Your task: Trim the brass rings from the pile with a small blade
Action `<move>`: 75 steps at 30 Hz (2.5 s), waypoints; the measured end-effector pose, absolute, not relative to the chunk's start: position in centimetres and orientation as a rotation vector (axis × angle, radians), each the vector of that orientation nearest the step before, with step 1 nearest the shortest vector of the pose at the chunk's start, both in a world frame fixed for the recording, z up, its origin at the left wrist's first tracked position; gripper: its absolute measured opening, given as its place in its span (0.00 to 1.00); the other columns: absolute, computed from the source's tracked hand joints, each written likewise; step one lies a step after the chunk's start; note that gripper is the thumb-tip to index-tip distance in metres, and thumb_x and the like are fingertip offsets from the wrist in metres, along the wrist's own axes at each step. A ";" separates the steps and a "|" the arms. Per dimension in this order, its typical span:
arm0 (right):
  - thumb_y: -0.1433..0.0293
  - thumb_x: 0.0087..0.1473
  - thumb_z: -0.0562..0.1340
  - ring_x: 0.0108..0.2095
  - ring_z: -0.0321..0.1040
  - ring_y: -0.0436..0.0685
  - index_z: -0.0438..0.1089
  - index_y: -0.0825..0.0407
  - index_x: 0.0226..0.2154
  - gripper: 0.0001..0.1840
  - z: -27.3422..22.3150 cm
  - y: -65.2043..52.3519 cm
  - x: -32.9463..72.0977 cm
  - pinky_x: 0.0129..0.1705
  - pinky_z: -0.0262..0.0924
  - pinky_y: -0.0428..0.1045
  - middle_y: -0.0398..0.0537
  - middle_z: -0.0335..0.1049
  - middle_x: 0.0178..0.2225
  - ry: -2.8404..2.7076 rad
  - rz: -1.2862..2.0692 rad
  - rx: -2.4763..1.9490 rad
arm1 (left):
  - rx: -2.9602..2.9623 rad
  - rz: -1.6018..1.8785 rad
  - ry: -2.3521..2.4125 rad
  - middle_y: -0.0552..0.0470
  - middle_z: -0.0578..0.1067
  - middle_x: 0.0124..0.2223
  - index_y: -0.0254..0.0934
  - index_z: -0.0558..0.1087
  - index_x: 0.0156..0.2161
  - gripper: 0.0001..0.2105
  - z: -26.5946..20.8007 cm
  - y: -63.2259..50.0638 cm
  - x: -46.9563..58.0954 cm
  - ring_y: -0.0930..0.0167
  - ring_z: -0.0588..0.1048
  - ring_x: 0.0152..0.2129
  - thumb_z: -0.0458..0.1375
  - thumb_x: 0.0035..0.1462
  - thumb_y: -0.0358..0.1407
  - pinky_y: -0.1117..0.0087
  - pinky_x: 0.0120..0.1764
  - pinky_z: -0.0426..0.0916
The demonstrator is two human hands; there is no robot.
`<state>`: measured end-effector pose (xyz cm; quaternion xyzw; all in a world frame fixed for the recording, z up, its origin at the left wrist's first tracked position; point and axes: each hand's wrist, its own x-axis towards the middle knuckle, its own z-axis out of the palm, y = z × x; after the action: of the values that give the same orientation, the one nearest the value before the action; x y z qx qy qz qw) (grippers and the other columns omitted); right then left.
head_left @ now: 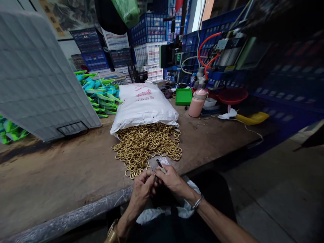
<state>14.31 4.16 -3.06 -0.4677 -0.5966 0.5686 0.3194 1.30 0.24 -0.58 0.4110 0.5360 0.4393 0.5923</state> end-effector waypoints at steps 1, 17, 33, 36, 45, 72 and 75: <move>0.59 0.50 0.55 0.19 0.53 0.45 0.59 0.53 0.22 0.15 -3.0 4.1 14.3 0.22 0.48 0.42 0.37 0.57 0.17 -1.537 1.530 -1.223 | 0.951 1.000 1.222 0.57 0.68 0.19 0.33 0.69 0.27 0.11 -0.5 0.3 1.2 0.81 0.61 0.11 0.56 0.49 0.41 0.80 0.15 0.54; 0.60 0.52 0.53 0.23 0.57 0.47 0.62 0.53 0.25 0.14 -2.7 4.0 14.2 0.26 0.52 0.42 0.39 0.61 0.19 -1.625 1.424 -1.179 | 0.849 1.047 1.105 0.56 0.68 0.24 0.33 0.67 0.29 0.13 -1.0 -0.1 0.9 0.81 0.62 0.14 0.57 0.49 0.44 0.80 0.17 0.56; 0.69 0.52 0.50 0.21 0.56 0.49 0.61 0.52 0.21 0.11 -1.4 3.9 14.5 0.25 0.48 0.44 0.41 0.61 0.19 -1.891 1.054 -1.431 | 0.710 1.107 1.093 0.57 0.69 0.24 0.36 0.65 0.31 0.13 -2.0 -0.5 1.1 0.79 0.64 0.15 0.59 0.47 0.44 0.78 0.18 0.59; 0.75 0.48 0.51 0.23 0.58 0.49 0.62 0.52 0.24 0.07 -1.3 3.4 14.5 0.26 0.46 0.44 0.41 0.62 0.21 -2.140 0.899 -1.428 | 0.746 1.131 1.098 0.57 0.69 0.24 0.36 0.65 0.31 0.13 -1.9 -0.3 0.8 0.79 0.65 0.16 0.58 0.47 0.44 0.78 0.18 0.60; 0.79 0.41 0.50 0.31 0.62 0.53 0.62 0.52 0.33 0.15 -2.5 2.9 13.9 0.31 0.46 0.46 0.44 0.66 0.29 -2.393 0.632 -1.477 | 0.837 1.139 1.176 0.58 0.67 0.21 0.36 0.64 0.30 0.12 -1.6 -0.3 0.3 0.78 0.66 0.16 0.56 0.49 0.44 0.78 0.18 0.61; 0.78 0.40 0.50 0.27 0.59 0.52 0.60 0.52 0.35 0.15 -1.6 2.9 13.9 0.29 0.44 0.46 0.42 0.63 0.25 -2.466 0.678 -1.329 | 0.736 1.183 0.952 0.55 0.71 0.26 0.35 0.66 0.32 0.09 -2.3 -1.3 -0.6 0.77 0.68 0.19 0.55 0.52 0.40 0.74 0.24 0.63; 0.77 0.41 0.50 0.27 0.60 0.52 0.60 0.52 0.36 0.16 -1.8 2.7 13.6 0.29 0.44 0.46 0.43 0.64 0.26 -2.505 0.678 -1.326 | 0.718 1.184 0.970 0.55 0.71 0.26 0.35 0.66 0.32 0.10 -2.3 -1.5 -0.8 0.77 0.68 0.19 0.57 0.51 0.40 0.75 0.24 0.64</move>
<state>13.64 2.70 -1.81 -0.4521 -0.8540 0.2312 0.1132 -0.82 -1.51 -2.29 0.3179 0.4291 0.5241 0.6634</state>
